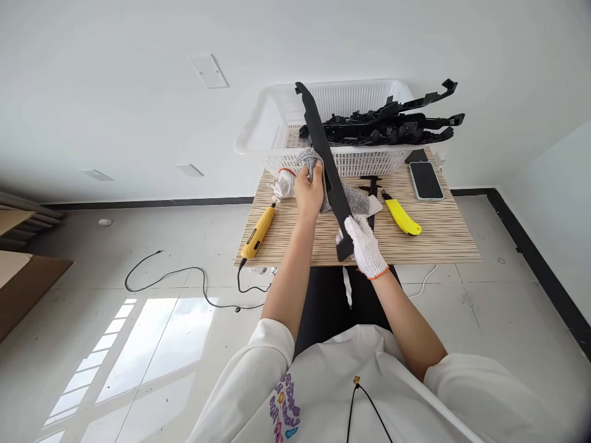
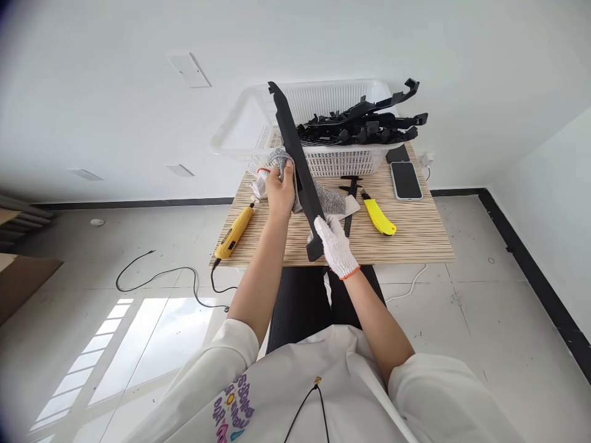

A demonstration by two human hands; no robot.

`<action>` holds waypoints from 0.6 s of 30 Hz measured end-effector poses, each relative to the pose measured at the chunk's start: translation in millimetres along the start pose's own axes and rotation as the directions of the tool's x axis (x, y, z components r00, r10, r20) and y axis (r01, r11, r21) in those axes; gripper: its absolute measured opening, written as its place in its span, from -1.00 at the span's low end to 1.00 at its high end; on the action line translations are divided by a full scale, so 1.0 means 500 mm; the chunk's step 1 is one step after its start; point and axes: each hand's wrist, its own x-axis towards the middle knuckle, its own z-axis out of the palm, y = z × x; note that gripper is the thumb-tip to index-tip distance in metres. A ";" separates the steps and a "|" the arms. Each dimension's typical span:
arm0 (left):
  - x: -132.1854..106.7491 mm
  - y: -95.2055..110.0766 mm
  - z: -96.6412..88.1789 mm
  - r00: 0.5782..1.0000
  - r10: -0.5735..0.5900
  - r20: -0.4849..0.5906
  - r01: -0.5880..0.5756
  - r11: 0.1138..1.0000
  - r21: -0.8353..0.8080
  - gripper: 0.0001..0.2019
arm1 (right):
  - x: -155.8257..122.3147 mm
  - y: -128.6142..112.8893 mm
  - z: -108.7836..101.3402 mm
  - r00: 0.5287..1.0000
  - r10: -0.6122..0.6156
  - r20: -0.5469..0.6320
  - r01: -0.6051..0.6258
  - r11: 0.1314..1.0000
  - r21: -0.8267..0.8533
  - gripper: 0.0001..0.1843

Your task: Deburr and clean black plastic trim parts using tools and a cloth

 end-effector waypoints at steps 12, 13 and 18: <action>-0.008 0.004 0.007 0.952 -0.216 0.217 0.272 0.922 -0.276 -0.84 | 0.005 0.003 -0.001 1.000 0.017 -0.025 -0.016 0.998 0.067 -0.57; -0.012 -0.001 0.006 0.933 -0.252 0.256 0.329 0.884 -0.332 -0.84 | 0.005 0.003 -0.001 1.000 0.013 -0.028 -0.012 0.999 0.044 -0.57; -0.021 -0.009 -0.009 0.854 -0.355 0.380 0.487 0.801 -0.348 -0.71 | 0.001 0.000 -0.002 0.999 0.020 -0.043 -0.020 1.000 0.021 -0.56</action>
